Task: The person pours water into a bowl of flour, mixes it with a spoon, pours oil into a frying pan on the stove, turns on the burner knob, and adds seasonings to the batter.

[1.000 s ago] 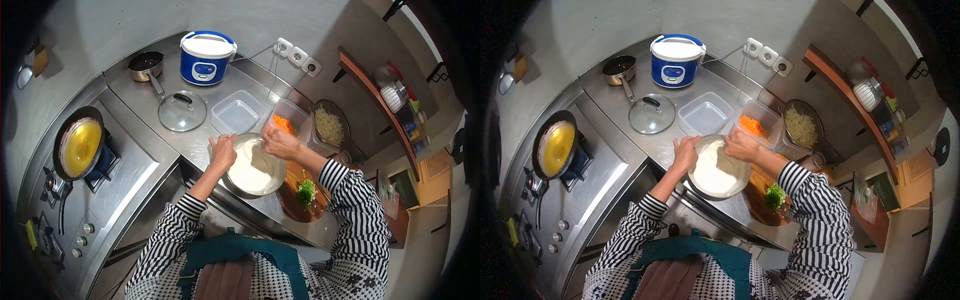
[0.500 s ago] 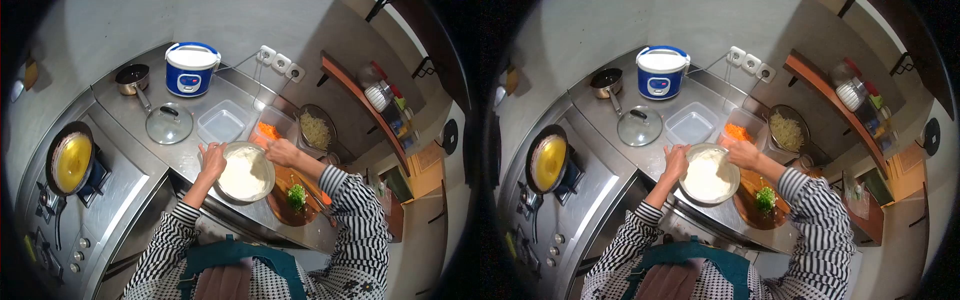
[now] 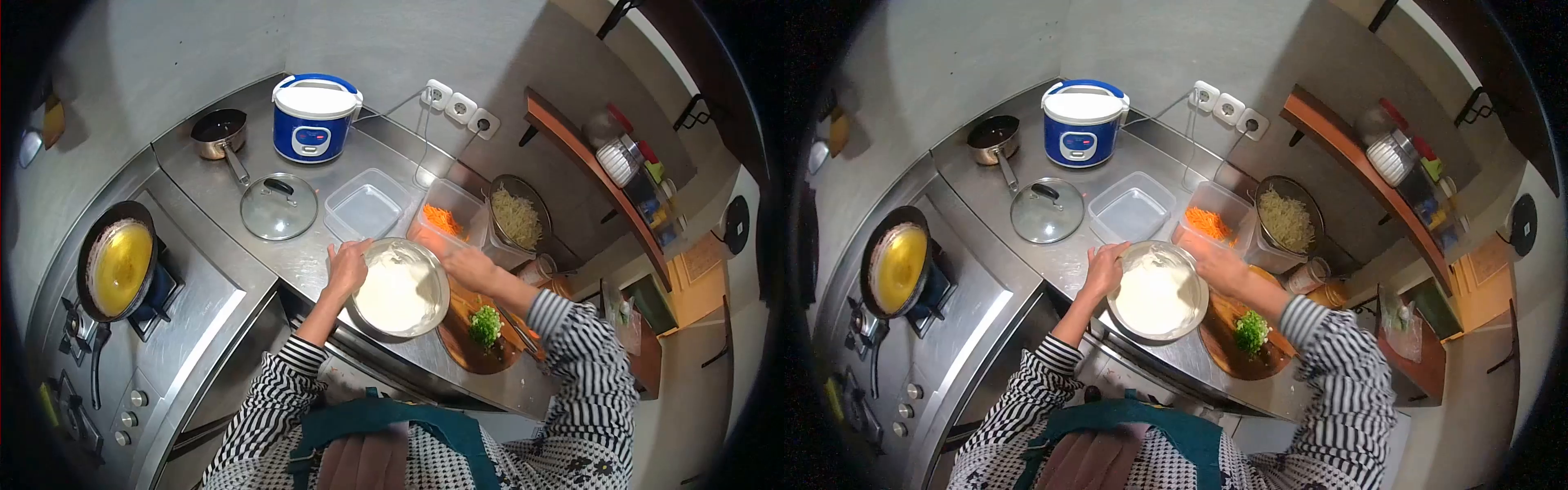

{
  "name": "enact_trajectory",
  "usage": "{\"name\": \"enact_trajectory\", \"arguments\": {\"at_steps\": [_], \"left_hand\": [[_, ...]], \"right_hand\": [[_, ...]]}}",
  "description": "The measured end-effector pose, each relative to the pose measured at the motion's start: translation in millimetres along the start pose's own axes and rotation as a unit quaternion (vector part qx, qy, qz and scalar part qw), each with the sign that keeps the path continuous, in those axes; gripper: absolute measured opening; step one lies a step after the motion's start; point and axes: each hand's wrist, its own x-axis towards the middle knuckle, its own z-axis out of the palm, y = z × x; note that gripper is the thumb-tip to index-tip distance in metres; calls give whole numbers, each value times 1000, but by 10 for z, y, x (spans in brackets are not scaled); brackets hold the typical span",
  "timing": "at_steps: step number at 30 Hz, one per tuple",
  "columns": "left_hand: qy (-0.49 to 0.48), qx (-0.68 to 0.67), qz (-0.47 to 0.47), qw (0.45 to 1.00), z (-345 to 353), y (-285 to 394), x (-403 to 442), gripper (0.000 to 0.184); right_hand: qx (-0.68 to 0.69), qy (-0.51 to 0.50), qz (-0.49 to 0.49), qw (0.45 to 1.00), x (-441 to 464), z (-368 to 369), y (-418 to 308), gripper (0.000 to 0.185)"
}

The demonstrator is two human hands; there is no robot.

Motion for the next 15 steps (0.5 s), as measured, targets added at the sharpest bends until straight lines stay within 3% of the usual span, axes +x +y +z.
{"name": "enact_trajectory", "arguments": {"at_steps": [3,4,6,8,10,11,14,15], "left_hand": [[-6,-32,-1,999,-4,-20,26,41],[-6,-101,-22,995,33,-61,44,39],[-6,-236,-69,969,161,-190,58,37],[3,-220,-45,974,185,-255,63,34],[9,-197,-32,980,178,-255,30,32],[10,-181,-28,983,145,-215,22,32],[18,-158,-18,987,129,-134,43,31],[22,-156,-17,987,136,-122,38,31]], "right_hand": [[-75,93,-2,993,405,109,-263,8],[-125,139,-6,982,404,23,-528,8],[-115,158,-59,979,210,-108,-908,8],[-185,131,-152,962,-150,-179,-963,7],[9,50,-117,992,-408,-50,-660,8],[21,-38,-52,998,-432,-223,-557,10],[-47,59,16,997,-154,350,-348,9],[157,123,80,977,-14,642,-415,8]]}}
